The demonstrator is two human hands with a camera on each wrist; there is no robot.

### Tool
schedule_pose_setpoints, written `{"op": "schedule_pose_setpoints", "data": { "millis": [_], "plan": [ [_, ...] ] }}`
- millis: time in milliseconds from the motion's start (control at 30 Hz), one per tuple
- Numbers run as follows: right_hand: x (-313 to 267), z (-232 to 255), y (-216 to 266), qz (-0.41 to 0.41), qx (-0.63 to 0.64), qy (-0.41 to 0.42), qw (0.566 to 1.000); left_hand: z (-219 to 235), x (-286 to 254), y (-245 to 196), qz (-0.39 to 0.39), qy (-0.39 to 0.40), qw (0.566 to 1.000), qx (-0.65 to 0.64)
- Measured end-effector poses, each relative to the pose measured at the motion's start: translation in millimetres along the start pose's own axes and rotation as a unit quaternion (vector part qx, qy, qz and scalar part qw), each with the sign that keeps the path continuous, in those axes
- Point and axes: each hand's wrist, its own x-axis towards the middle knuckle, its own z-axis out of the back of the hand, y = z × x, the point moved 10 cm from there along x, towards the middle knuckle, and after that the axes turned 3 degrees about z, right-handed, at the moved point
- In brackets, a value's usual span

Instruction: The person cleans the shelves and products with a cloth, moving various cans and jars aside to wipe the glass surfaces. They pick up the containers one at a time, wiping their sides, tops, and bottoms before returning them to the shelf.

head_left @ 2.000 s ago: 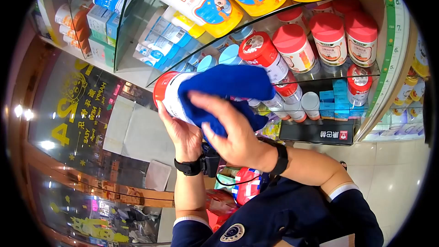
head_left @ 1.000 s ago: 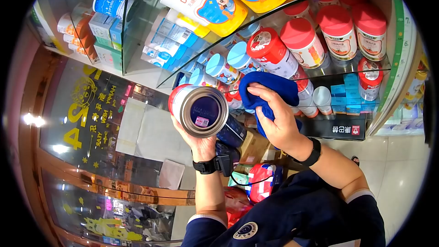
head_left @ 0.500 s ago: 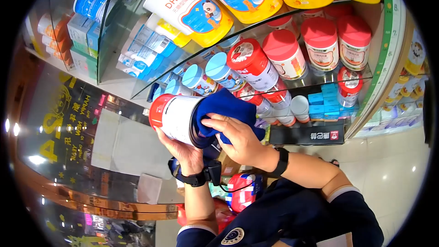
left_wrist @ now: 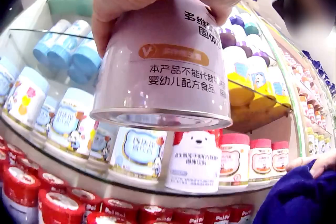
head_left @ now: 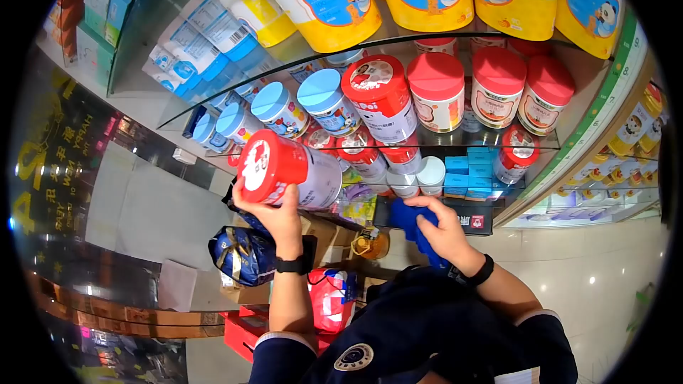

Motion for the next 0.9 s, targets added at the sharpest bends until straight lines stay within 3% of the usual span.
{"op": "schedule_pose_setpoints", "data": {
  "millis": [33, 233, 533, 633, 667, 900],
  "plan": [
    [-3, 6, -7, -0.02, 0.006, -0.01, 1.0, -10, -4, -3, -0.031, -0.004, 0.999, -0.01],
    [-17, 20, -20, -0.085, 0.024, -0.028, 0.996, -31, 12, 31, 0.009, -0.038, 0.999, -0.009],
    [-28, 16, -28, -0.09, 0.016, -0.019, 0.996, -58, 27, 41, -0.05, -0.03, 0.996, 0.063],
    [-34, 18, -31, -0.113, 0.025, -0.031, 0.993, -66, 35, 49, -0.014, -0.019, 0.998, 0.052],
    [-37, 19, -34, -0.114, 0.026, -0.034, 0.993, -65, 36, 52, -0.047, -0.035, 0.993, 0.099],
    [-40, 23, -33, -0.119, 0.006, -0.046, 0.992, -75, 46, 59, -0.051, -0.066, 0.981, 0.178]
  ]
}}
